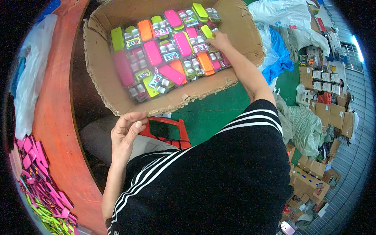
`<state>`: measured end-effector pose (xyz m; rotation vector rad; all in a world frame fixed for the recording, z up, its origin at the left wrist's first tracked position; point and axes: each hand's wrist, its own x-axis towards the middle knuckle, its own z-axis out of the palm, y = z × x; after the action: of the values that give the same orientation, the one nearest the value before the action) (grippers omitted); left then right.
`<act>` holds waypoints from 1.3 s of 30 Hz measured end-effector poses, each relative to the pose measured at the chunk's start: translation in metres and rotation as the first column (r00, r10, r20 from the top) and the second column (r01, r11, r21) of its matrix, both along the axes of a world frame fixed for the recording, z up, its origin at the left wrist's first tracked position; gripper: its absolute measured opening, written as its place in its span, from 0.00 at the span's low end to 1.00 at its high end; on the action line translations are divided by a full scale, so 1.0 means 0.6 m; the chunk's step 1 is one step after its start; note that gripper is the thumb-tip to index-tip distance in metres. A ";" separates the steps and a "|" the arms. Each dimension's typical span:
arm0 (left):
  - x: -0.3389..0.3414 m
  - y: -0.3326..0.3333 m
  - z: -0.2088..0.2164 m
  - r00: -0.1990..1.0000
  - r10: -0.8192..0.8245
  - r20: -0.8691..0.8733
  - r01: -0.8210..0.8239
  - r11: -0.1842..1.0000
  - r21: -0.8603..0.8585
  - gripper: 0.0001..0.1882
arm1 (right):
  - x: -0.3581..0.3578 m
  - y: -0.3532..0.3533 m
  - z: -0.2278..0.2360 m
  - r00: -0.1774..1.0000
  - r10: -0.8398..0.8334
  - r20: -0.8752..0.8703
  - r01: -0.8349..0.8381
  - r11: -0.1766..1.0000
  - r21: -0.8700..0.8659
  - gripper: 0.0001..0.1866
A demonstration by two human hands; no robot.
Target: Packing plastic toy mobile phones into blister packs and arranging them in boxes.
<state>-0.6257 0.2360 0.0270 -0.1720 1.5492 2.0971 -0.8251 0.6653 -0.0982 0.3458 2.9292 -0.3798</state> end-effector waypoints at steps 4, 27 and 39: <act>0.001 -0.001 -0.002 1.000 0.006 0.000 -0.006 1.000 0.000 0.11 | -0.007 -0.014 0.017 0.997 -0.040 0.072 0.044 0.998 -0.052 0.24; -0.002 0.002 -0.002 1.000 0.007 -0.003 -0.007 0.999 -0.032 0.11 | -0.035 0.015 0.000 0.991 -0.039 -0.127 0.054 0.991 0.119 0.20; 0.003 0.006 -0.001 1.000 0.015 -0.023 -0.016 0.999 -0.046 0.11 | -0.029 0.035 -0.041 0.998 0.066 -0.007 -0.067 0.996 -0.056 0.13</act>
<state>-0.6239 0.2397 0.0266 -0.1774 1.6149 2.0831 -0.8424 0.6863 -0.1229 0.2390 2.9198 -0.4536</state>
